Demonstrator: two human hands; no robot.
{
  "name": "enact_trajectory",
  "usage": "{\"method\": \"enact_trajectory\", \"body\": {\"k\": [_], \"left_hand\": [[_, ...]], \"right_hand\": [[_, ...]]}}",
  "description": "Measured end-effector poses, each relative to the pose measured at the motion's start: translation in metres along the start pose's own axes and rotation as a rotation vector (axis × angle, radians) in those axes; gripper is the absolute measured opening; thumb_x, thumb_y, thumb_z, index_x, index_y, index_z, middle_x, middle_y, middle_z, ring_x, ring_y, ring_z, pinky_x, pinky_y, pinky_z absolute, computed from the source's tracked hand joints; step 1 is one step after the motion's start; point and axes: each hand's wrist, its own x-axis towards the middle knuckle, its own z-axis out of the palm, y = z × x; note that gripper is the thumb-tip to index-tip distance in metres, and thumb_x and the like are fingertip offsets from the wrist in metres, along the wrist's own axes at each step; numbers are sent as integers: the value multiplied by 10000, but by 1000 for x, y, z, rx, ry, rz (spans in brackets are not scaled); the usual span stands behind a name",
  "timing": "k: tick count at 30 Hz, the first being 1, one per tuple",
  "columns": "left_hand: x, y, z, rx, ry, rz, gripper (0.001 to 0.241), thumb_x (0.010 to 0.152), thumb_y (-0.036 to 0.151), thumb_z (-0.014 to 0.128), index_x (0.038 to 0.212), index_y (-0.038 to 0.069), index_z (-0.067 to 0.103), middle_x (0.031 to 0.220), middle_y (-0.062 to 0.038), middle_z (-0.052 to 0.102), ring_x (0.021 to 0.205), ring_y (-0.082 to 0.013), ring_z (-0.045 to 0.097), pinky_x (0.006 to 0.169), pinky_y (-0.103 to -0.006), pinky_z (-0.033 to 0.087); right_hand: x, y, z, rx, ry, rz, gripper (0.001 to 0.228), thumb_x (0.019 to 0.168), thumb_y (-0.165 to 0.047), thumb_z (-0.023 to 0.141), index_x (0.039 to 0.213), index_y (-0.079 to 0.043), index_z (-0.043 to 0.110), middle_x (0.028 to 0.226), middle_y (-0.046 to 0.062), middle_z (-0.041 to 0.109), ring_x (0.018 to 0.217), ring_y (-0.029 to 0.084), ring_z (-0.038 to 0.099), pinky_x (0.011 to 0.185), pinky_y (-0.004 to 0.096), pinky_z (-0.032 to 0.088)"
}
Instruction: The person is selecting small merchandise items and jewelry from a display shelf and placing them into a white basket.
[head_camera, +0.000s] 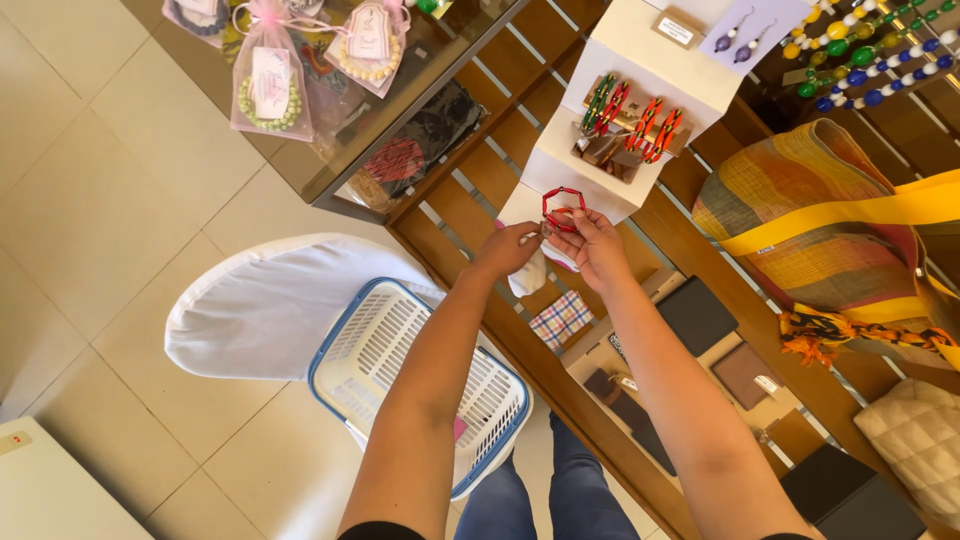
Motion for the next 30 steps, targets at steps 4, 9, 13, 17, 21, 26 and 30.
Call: {"method": "enact_trajectory", "body": {"k": [4, 9, 13, 17, 21, 26, 30], "left_hand": [[-6, 11, -6, -138, -33, 3, 320, 964, 392, 548, 1223, 288, 704, 1294, -174, 684, 1271, -438, 582, 1102, -515, 464], [17, -19, -12, -48, 59, -75, 302, 939, 494, 600, 1090, 284, 755, 1248, -132, 708, 1245, -383, 612, 1087, -478, 484], [39, -16, -26, 81, 105, -113, 328, 922, 505, 577, 1074, 277, 757, 1187, -151, 729, 1196, -371, 650, 1035, -480, 517], [56, -13, -27, 170, 120, -199, 327, 917, 443, 566, 1097, 246, 756, 1154, -152, 737, 1167, -363, 673, 997, -470, 550], [54, -5, -27, 184, 151, -311, 342, 905, 436, 539, 1102, 254, 750, 1121, -157, 736, 1131, -359, 693, 959, -466, 568], [29, 16, -32, 103, 173, -345, 406, 940, 464, 525, 1281, 263, 614, 1170, -197, 701, 1155, -395, 674, 965, -495, 553], [-3, 44, -45, 8, 229, -394, 638, 1010, 447, 512, 1553, 154, 349, 1296, -328, 623, 1256, -480, 600, 1066, -570, 485]], "right_hand": [[0, -5, -1, -5, 16, 4, 234, 1025, -228, 667, 1174, -125, 519, 1116, 172, 755, 1021, 347, 757, 895, 479, 645], [37, 30, -49, -292, 223, 36, 299, 1004, -336, 694, 1196, -160, 547, 863, -29, 692, 696, 85, 690, 648, 214, 650], [46, 45, -48, -357, 312, 88, 336, 962, -333, 755, 1198, -148, 604, 762, -21, 611, 579, 94, 616, 532, 203, 620], [53, 52, -42, -459, 375, 126, 174, 948, -274, 723, 1079, -174, 666, 713, -4, 587, 497, 110, 610, 434, 209, 571], [82, 64, -55, -574, 412, 105, 177, 905, -207, 721, 1067, -137, 723, 649, 49, 634, 469, 157, 639, 403, 270, 563], [66, 57, -42, -571, 396, 23, 436, 900, -110, 716, 1320, -41, 620, 729, 81, 648, 511, 139, 682, 410, 240, 572], [22, 42, -18, -558, 378, -56, 405, 962, -89, 653, 1346, 25, 592, 833, 122, 653, 568, 156, 697, 430, 230, 566]]}}
